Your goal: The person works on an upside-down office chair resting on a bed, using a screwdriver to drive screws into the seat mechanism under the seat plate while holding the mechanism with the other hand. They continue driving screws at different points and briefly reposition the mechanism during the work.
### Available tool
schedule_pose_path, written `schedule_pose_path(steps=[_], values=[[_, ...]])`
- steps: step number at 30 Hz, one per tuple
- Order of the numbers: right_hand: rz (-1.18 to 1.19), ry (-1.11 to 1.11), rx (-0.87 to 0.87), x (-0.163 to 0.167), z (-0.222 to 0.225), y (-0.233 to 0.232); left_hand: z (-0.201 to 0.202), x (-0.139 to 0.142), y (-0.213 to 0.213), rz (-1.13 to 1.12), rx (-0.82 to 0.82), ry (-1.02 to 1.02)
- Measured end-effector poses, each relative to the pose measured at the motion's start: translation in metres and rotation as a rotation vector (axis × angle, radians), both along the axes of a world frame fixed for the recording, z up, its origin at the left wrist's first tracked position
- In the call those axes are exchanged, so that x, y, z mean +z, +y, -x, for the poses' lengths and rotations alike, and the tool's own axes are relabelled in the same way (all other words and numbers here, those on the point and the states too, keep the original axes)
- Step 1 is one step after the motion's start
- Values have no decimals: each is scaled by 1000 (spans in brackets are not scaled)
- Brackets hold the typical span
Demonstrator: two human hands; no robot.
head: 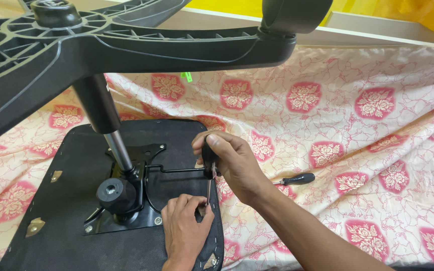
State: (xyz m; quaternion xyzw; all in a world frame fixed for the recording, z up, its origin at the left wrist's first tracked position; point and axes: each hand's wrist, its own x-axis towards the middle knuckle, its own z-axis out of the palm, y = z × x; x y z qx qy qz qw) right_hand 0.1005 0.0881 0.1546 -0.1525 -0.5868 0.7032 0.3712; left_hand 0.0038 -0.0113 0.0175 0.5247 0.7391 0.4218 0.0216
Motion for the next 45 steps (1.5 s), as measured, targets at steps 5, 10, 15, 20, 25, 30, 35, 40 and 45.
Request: schedule_pose_path(steps=[5,10,15,20,25,30,35,40,45], values=[[-34,-53,-41,0,5,0,0,2,0,-4,5,-7],[20,22,50,-4,6,6,0,5,0,15,15,-15],[79,83,135,-6,1,11,0,5,2,64,39,-30],[90,39,-11,-4,5,10,1,2,2,22,12,-6],[3,-23,-122,-1,9,3,0,-2,2,60,-33,18],[-61,-44,-189,6,12,1,3,-1,1,53,-51,40],[-22,-53,-90,5,7,1,2,2,2,60,-27,-24],[0,34,-39,2,4,7,1,1,3,46,35,-41],[30,75,1,3,0,9,1,-3,4,23,22,-26]])
